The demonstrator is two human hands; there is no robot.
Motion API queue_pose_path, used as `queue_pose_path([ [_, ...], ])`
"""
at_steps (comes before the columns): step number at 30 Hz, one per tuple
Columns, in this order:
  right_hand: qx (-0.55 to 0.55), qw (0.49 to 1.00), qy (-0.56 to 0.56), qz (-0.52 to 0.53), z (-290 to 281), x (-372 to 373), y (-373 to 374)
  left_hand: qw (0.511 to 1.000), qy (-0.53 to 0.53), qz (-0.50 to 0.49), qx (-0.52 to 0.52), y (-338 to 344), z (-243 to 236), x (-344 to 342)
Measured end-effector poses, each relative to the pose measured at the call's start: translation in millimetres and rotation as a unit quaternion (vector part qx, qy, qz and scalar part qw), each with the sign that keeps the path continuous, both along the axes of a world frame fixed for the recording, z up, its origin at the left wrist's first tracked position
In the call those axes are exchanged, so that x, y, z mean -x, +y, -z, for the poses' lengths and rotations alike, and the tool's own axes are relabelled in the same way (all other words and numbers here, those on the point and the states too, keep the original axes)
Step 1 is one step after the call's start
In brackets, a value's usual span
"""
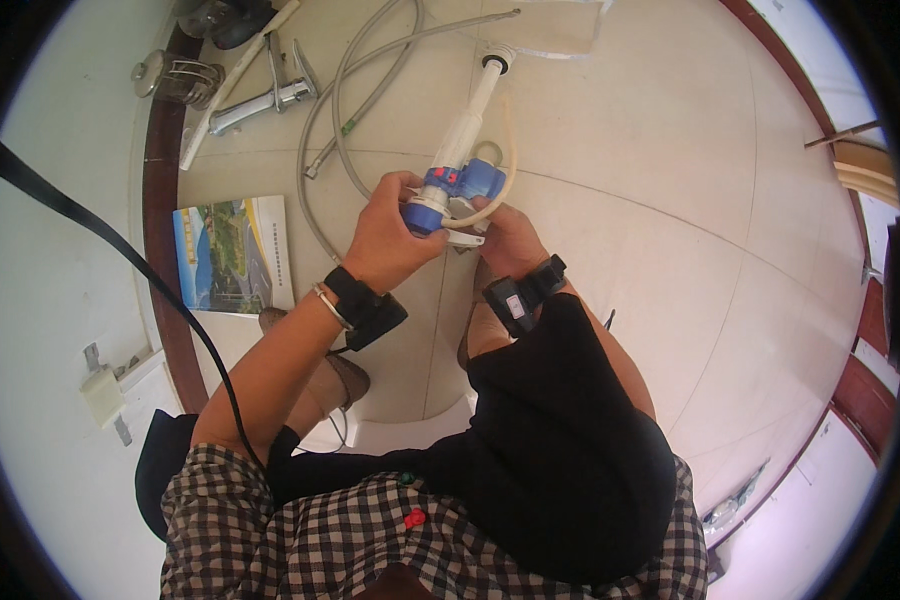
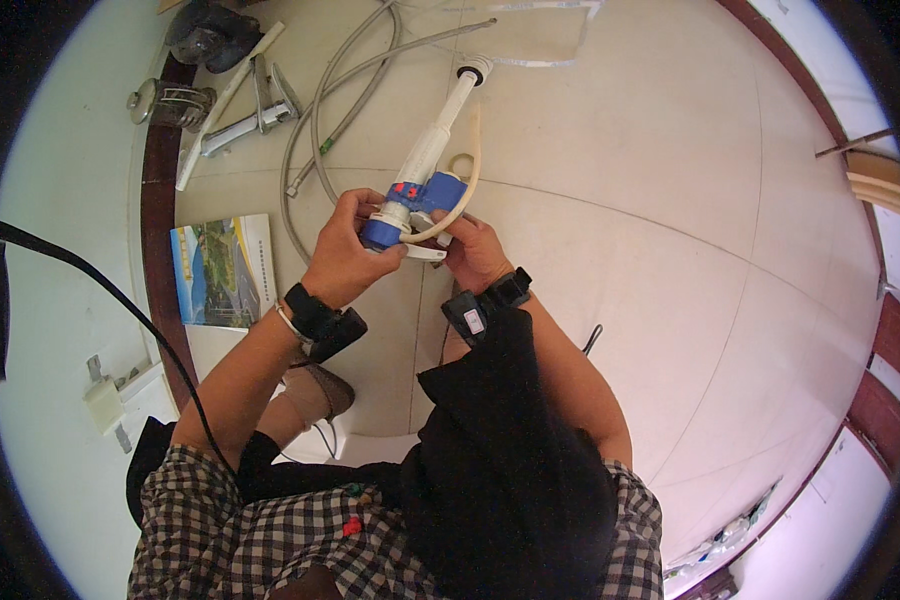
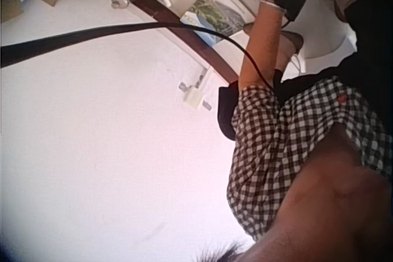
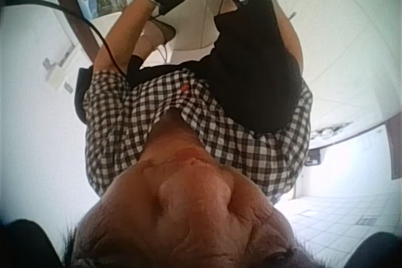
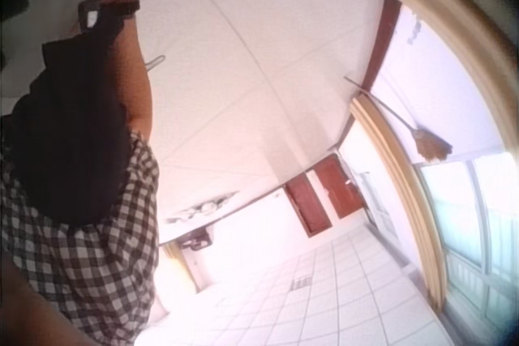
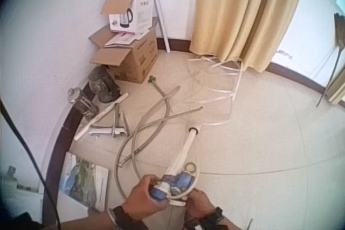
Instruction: The person is inspecting plumbing parts including a faucet and a flush valve, and applying thread seal tape to a brass valve.
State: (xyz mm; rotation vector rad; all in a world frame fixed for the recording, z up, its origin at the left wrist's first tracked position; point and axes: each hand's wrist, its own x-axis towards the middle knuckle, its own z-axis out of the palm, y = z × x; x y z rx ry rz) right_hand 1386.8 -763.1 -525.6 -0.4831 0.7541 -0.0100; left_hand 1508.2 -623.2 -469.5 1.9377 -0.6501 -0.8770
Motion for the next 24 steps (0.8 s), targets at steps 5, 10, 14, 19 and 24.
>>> queue_pose_path([
  [5, 0.045, 0.997, 0.064, 0.026, -2, 1, -3, 1.000, -0.018, -0.010, 0.008, 0, 0, 5],
  [10, 0.080, 0.995, 0.058, -0.029, -6, 4, -11, 0.990, 0.121, -0.066, 0.007, 3, 0, -9],
  [14, 0.085, 0.996, 0.027, -0.032, -6, 3, -4, 0.983, 0.155, -0.083, 0.052, 11, 13, -13],
  [19, -0.016, 0.997, 0.013, -0.080, -16, 11, 0, 0.990, 0.135, -0.042, 0.024, 6, -3, -11],
  [24, 0.103, 0.992, 0.043, -0.064, -18, 10, 3, 0.973, 0.207, -0.082, 0.057, 8, 9, -6],
])
